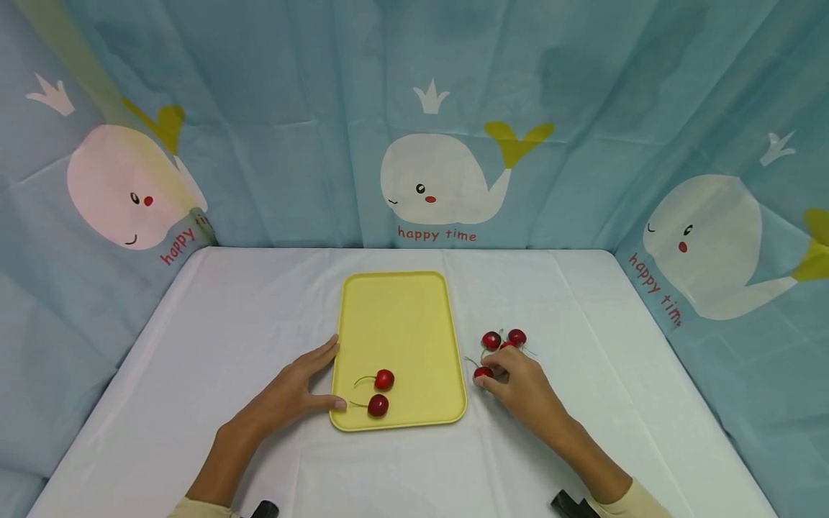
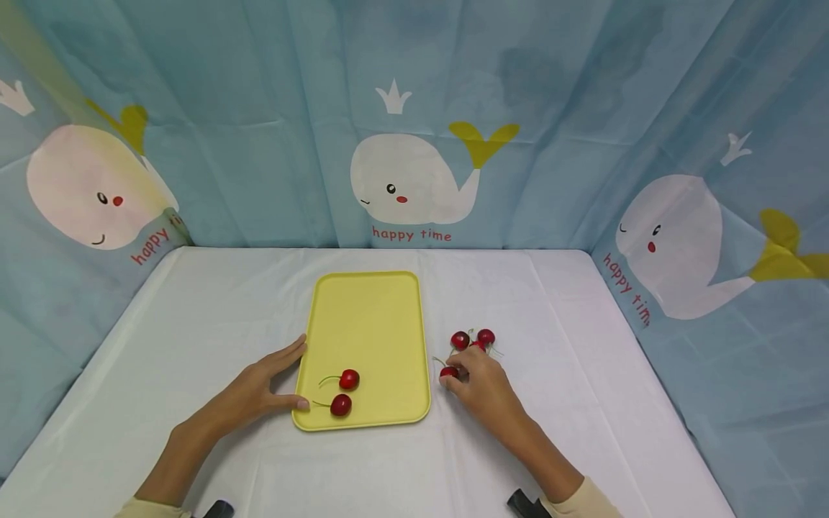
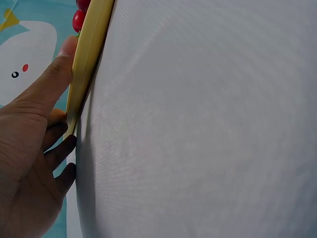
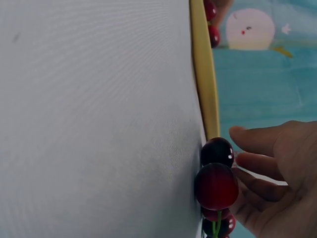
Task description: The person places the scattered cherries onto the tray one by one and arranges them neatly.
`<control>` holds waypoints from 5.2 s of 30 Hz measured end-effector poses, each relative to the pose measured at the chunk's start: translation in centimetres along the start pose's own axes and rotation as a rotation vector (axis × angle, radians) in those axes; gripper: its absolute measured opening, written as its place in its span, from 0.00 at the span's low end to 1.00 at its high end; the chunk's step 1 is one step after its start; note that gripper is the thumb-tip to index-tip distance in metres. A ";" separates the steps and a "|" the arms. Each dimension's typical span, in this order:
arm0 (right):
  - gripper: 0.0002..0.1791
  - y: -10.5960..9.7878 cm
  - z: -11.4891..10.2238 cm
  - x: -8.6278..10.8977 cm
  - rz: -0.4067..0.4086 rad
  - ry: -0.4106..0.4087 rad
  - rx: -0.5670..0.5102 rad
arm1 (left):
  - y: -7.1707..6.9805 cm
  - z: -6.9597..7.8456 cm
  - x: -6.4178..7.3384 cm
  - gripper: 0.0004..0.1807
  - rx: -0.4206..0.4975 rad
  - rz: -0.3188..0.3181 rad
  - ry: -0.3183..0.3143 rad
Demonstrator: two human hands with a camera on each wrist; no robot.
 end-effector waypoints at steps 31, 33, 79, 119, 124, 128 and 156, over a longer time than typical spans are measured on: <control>0.17 -0.1 0.2 0.2 0.005 -0.026 0.129 | 0.0 0.0 -0.1 0.64 -0.013 0.002 0.007; 0.18 -0.2 0.3 0.2 0.013 -0.016 0.133 | 0.0 0.0 -0.1 0.64 -0.014 0.002 0.004; 0.16 2.9 -3.8 -3.0 -0.001 -0.103 -0.190 | 0.0 0.0 0.0 0.65 0.009 -0.009 -0.006; 0.14 8.2 -7.2 -6.4 -0.088 -0.158 -0.219 | 0.2 -0.1 -0.1 0.66 -0.004 -0.001 -0.019; 0.14 8.8 -7.4 -6.8 -0.101 -0.153 -0.226 | 0.1 0.0 -0.1 0.66 -0.001 -0.003 -0.017; 0.14 9.3 -7.7 -7.1 -0.110 -0.143 -0.216 | 0.1 0.0 -0.1 0.65 0.002 -0.004 -0.014; 0.16 10.6 -8.6 -7.8 -0.171 -0.117 -0.206 | 0.1 -0.1 -0.1 0.64 0.006 -0.003 -0.004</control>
Point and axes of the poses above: each hand's wrist, its own x-axis away from the middle knuckle, its own y-axis out of the palm, z = x × y, the point moved 4 cm from there along -x, towards the middle knuckle
